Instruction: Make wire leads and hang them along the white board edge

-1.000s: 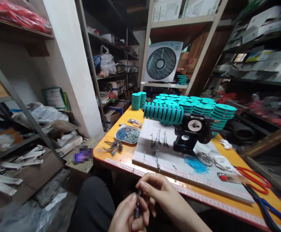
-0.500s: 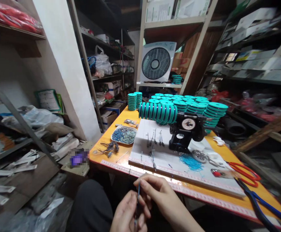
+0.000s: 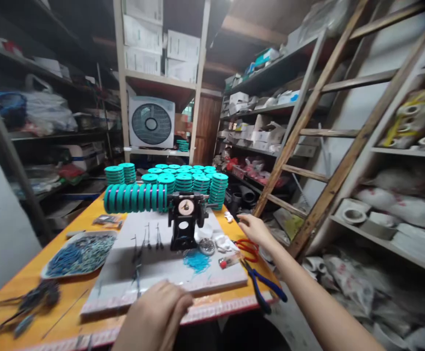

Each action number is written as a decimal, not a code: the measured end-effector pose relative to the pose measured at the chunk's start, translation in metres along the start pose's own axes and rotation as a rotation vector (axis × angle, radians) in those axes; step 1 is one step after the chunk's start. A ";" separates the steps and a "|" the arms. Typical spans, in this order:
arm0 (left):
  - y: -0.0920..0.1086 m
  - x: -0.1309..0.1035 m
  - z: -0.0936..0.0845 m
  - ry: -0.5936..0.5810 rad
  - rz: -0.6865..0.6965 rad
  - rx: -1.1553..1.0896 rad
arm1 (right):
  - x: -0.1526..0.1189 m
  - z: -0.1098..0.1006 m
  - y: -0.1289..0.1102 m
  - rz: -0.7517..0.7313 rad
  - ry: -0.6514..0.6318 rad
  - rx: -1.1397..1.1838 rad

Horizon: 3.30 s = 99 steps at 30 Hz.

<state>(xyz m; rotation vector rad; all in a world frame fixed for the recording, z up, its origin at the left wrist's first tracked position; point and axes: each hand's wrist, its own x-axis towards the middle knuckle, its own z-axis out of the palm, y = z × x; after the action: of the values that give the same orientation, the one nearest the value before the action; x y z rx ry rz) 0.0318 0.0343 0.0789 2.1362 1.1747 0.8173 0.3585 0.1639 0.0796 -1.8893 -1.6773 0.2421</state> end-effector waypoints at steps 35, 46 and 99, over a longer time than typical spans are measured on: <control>0.010 0.234 0.118 -0.270 0.128 0.756 | 0.036 0.038 0.034 -0.089 -0.072 0.272; 0.019 0.228 0.114 -0.329 0.216 0.895 | 0.048 0.057 0.049 -0.185 -0.212 0.161; -0.044 -0.057 -0.040 0.370 -0.499 -1.349 | -0.113 0.118 -0.267 0.366 -1.114 1.334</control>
<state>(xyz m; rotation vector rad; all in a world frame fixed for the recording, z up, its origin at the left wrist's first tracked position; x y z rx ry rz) -0.0451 0.0125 0.0599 0.5884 0.8136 1.2610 0.0529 0.1002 0.1008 -0.8902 -1.0080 2.1943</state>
